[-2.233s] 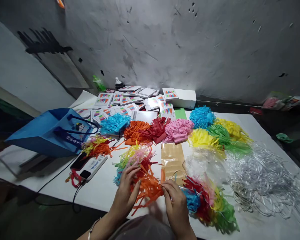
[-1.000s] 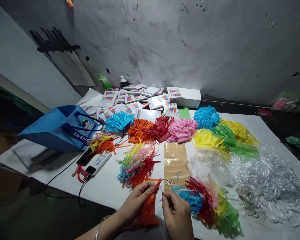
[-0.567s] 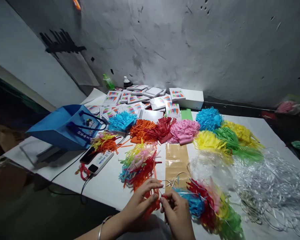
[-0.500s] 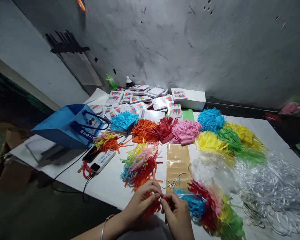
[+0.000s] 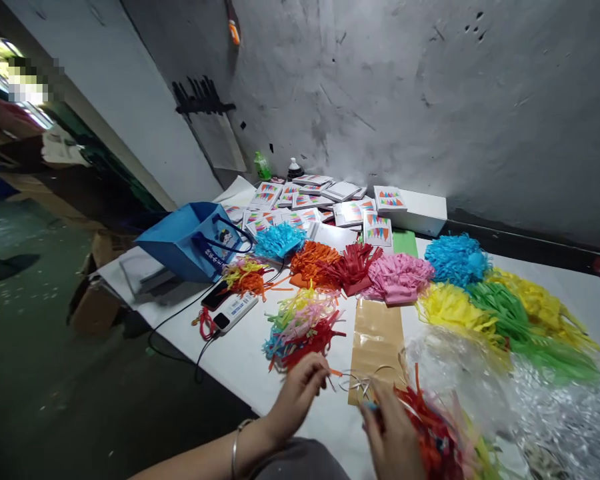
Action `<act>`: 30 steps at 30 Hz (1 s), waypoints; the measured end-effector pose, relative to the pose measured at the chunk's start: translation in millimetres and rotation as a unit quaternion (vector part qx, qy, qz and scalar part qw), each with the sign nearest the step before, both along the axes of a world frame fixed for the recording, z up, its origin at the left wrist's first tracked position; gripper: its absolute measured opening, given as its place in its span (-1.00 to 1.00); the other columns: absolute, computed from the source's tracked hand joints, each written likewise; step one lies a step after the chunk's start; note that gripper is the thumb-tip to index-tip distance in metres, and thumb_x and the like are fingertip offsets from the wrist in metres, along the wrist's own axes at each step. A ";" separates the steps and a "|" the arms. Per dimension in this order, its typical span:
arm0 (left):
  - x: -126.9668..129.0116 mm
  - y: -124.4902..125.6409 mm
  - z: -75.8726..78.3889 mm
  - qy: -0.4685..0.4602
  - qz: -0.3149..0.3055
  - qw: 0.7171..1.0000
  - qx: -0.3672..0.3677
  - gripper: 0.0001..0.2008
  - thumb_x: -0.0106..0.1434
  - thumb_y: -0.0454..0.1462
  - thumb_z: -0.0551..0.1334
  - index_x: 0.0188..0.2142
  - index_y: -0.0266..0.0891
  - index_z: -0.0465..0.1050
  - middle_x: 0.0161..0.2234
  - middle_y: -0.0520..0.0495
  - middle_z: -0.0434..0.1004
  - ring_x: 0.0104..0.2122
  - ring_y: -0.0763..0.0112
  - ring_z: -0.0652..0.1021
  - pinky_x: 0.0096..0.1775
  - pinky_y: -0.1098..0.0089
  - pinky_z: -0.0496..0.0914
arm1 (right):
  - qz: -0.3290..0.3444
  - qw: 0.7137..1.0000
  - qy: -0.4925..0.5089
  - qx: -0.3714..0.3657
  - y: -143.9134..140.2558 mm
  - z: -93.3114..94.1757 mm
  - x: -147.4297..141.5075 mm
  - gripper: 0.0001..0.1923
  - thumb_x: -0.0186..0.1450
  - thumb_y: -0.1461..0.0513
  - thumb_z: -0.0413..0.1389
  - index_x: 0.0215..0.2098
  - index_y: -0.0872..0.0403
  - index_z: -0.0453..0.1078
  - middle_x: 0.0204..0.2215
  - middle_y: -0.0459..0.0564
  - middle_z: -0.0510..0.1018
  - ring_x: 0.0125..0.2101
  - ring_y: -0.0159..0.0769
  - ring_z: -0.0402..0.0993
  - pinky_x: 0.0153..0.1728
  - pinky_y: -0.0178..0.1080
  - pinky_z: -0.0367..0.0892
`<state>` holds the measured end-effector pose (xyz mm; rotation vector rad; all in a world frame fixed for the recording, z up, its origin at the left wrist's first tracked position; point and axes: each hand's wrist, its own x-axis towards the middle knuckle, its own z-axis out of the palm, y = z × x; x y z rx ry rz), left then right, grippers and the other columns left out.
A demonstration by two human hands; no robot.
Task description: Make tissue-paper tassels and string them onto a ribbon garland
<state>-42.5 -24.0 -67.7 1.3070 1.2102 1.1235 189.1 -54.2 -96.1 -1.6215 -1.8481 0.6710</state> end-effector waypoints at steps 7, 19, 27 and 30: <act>2.9 -0.2 -22.1 0.064 -0.080 0.994 0.024 -0.70 0.35 -0.12 0.14 -0.41 -0.25 0.44 -0.36 -0.08 0.43 -0.30 0.34 0.43 -0.21 0.37 0.30 | 0.028 0.980 0.161 -0.110 1.9 3.8 -67.6 -0.53 0.34 -0.10 -0.04 -0.31 0.07 0.49 -0.59 -0.08 0.46 -0.60 -0.33 0.39 -0.54 -0.33 0.31; 2.6 2.5 -40.0 0.088 -0.128 0.985 0.075 -0.74 0.37 -0.15 0.11 -0.30 -0.25 0.49 -0.29 -0.11 0.47 -0.26 0.35 0.47 -0.19 0.38 0.34 | -0.061 0.943 0.286 -0.156 -11.1 -20.7 -77.8 -0.45 0.21 -0.24 0.01 -0.41 0.06 0.39 -0.70 -0.15 0.37 -0.72 -0.38 0.28 -0.68 -0.35 0.19; -38.7 137.9 -48.4 0.452 -0.007 0.892 0.031 -0.77 0.32 -0.24 0.21 -0.08 -0.32 0.43 -0.05 -0.25 0.45 -0.03 0.12 0.45 0.00 0.07 0.34 | -0.081 0.951 0.267 -0.136 -17.4 -29.7 -69.7 -0.47 0.24 -0.20 0.01 -0.23 0.08 0.37 -0.63 -0.14 0.43 -0.74 -0.40 0.26 -0.70 -0.36 0.14; -63.2 158.4 -54.5 0.490 0.007 0.872 0.005 -0.68 0.34 -0.18 0.20 0.03 -0.27 0.37 0.01 -0.16 0.43 -0.09 0.22 0.50 -0.08 0.11 0.45 | -0.070 0.961 0.239 -0.120 -19.6 -31.4 -63.4 -0.48 0.25 -0.19 0.00 -0.26 0.08 0.38 -0.65 -0.13 0.42 -0.72 -0.38 0.27 -0.69 -0.34 0.15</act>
